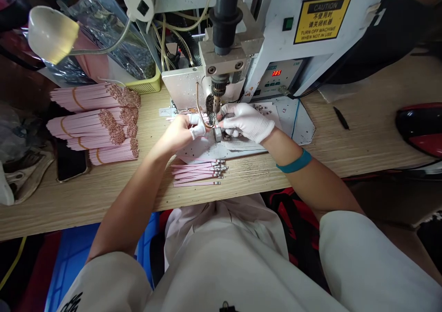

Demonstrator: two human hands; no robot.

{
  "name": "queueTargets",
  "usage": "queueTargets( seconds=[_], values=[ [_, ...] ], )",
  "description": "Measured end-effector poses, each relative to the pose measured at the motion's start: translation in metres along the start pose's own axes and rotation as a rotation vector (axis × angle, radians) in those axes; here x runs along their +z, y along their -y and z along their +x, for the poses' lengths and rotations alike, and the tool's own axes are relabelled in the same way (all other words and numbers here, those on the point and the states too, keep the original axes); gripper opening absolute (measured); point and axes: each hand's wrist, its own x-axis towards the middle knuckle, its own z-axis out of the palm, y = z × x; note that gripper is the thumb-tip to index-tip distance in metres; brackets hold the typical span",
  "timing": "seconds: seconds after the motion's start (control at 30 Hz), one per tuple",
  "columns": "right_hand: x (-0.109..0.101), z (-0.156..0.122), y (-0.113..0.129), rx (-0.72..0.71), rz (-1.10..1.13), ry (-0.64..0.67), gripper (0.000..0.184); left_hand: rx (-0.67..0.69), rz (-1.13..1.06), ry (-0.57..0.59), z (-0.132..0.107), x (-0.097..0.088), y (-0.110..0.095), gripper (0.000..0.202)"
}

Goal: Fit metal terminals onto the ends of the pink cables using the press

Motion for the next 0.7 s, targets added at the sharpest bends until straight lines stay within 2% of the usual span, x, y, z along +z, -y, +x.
queueTargets(
  seconds=[0.33, 0.57, 0.7],
  values=[
    [0.002, -0.0032, -0.0001, -0.002, 0.002, -0.032, 0.022, -0.023, -0.038, -0.009, 0.0029, 0.0039, -0.0098, 0.011],
    [0.0008, -0.0021, -0.0036, -0.036, 0.022, -0.02, 0.022, -0.013, -0.033, -0.025, 0.0043, 0.0017, -0.0031, 0.01],
    [0.0025, -0.0035, -0.0028, -0.039, 0.003, -0.041, 0.025, -0.021, -0.017, -0.029, 0.0053, 0.0015, -0.0038, 0.016]
  ],
)
